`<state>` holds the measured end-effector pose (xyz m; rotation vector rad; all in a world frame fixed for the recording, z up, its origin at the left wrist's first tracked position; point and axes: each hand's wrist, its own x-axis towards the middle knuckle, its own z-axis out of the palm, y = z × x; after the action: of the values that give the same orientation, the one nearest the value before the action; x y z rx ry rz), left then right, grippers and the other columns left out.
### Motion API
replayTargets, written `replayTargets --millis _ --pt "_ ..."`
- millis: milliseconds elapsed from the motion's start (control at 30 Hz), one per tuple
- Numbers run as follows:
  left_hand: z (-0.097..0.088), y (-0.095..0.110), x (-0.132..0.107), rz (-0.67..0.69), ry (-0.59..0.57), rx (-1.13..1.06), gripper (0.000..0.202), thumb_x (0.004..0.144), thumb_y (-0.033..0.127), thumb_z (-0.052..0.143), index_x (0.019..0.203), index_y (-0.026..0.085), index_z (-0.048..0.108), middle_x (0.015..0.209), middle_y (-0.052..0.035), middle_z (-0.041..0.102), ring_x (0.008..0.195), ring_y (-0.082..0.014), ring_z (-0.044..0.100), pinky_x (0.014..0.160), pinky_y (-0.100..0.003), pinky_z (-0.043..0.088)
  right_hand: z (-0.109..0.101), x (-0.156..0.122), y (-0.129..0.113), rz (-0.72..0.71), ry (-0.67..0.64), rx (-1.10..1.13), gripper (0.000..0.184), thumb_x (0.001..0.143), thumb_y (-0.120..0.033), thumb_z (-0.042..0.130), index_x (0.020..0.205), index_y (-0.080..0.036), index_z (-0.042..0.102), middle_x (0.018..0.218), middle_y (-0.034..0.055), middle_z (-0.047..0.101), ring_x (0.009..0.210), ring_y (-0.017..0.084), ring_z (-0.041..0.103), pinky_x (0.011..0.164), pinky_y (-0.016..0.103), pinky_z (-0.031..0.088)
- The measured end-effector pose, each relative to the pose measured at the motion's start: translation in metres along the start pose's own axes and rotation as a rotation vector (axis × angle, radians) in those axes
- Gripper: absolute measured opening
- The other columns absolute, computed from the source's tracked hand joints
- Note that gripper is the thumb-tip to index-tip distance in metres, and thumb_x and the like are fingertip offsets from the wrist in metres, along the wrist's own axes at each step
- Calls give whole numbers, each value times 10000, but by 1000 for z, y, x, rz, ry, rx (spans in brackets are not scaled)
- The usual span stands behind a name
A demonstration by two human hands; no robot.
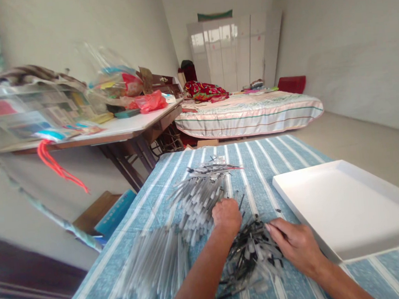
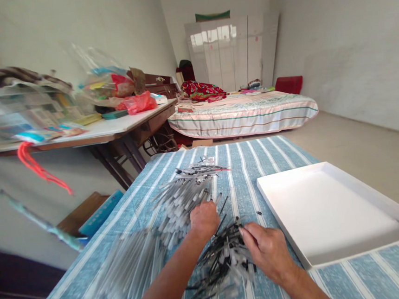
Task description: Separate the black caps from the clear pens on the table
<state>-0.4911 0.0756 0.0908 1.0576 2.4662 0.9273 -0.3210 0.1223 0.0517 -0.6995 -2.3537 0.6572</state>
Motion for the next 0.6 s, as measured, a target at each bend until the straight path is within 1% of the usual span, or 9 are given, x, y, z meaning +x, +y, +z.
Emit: replayTargets --millis 67,133,200,267,300,367,433,500,600 --pt "-9 3 -23 82 -34 84 176 619 24 537 721 152 600 908 -140 586 989 -309 509 893 -450 330 -4 2 -4 91 16 140 240 855 -356 439 740 -188 565 541 -7 514 493 125 497 513 229 359" --pt "-17 2 -51 190 -115 154 220 642 26 503 810 143 584 958 -135 569 920 -267 535 857 -399 377 -8 5 -9 173 6 277 313 854 -397 429 638 -187 515 523 -17 476 504 118 477 508 220 363" --pt "-22 -4 -78 346 -255 254 251 698 35 430 902 125 546 1003 -144 541 830 -224 549 785 -359 427 -11 5 -14 226 -47 385 403 855 -431 413 537 -186 448 473 -31 428 472 102 444 484 211 356" --pt "-24 -13 -97 442 -321 273 265 735 45 385 960 111 508 1037 -155 514 830 -210 539 772 -345 439 -11 5 -17 261 -130 469 453 848 -457 415 486 -184 408 419 -46 391 406 81 397 434 201 330" --pt "-24 -17 -104 465 -322 250 259 748 53 379 970 113 498 1042 -153 508 852 -208 531 783 -339 436 -10 4 -18 280 -178 511 461 841 -470 421 482 -182 407 402 -53 387 371 70 372 401 195 307" --pt "-25 -24 -111 482 -300 182 220 775 73 374 950 133 494 1028 -135 512 883 -201 518 793 -318 429 -7 1 -20 317 -267 605 466 830 -494 427 489 -177 414 387 -59 400 308 50 327 340 187 241" --pt "-28 -27 -113 476 -280 122 174 807 96 358 883 156 502 983 -109 530 866 -188 519 756 -286 433 -6 -2 -20 336 -339 696 465 825 -509 428 506 -171 429 391 -58 430 272 40 312 314 182 195" --pt "-31 -28 -114 471 -276 76 177 831 117 340 829 168 509 930 -90 550 837 -179 526 711 -261 433 -6 -5 -20 329 -401 757 465 823 -513 429 517 -164 445 393 -53 451 259 37 325 314 179 184" --pt "-35 -31 -114 487 -281 6 168 839 138 358 807 176 518 875 -69 572 809 -168 538 680 -234 425 -9 -7 -17 300 -491 793 423 818 -494 458 579 -148 494 447 -34 513 283 44 404 331 174 213"
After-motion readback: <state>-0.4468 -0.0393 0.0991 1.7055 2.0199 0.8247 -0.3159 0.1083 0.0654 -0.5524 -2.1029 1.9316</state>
